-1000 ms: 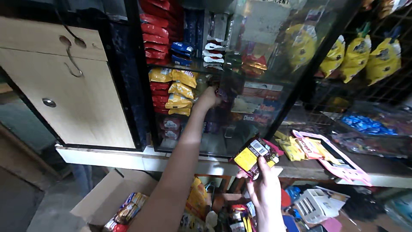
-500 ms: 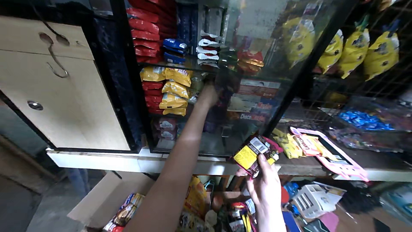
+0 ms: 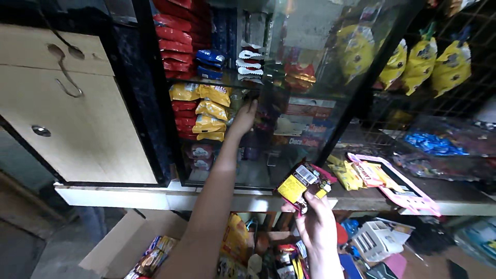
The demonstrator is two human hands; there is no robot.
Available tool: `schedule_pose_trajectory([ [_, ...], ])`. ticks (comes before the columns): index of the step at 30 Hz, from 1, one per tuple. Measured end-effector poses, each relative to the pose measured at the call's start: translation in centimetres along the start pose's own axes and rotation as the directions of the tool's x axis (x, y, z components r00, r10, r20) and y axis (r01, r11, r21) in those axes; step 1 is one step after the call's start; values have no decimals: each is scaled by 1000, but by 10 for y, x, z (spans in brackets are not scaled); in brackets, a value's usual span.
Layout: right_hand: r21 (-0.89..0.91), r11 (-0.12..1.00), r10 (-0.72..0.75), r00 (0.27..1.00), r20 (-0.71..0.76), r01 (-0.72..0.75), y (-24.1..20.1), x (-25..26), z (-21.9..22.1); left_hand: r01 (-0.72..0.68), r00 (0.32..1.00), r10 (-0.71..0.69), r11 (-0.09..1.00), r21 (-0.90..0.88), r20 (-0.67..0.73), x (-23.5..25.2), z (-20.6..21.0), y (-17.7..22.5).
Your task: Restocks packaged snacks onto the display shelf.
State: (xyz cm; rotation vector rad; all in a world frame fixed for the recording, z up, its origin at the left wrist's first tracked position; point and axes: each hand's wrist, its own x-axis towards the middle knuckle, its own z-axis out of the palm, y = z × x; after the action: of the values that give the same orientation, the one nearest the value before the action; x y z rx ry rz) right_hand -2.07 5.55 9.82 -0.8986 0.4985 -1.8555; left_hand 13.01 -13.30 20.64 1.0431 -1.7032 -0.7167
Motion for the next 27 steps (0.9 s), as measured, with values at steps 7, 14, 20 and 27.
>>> schedule_pose_trajectory([
  [7, -114, 993, 4, 999, 36, 0, 7, -2, 7, 59, 989, -99, 944, -323, -108, -50, 0, -13],
  [14, -230, 970, -53, 991, 123, 80, 19, 6, 17, -164, 982, 145, 973, -165, -116, -169, 20, -8],
  [20, -377, 926, 24, 990, 135, 29, 26, 8, 33, -311, 909, 290, 950, -22, -300, -174, 19, -16],
  [27, -440, 896, 28, 982, 185, 57, 26, 4, 23, -276, 635, 595, 770, 575, -492, -117, 11, -40],
])
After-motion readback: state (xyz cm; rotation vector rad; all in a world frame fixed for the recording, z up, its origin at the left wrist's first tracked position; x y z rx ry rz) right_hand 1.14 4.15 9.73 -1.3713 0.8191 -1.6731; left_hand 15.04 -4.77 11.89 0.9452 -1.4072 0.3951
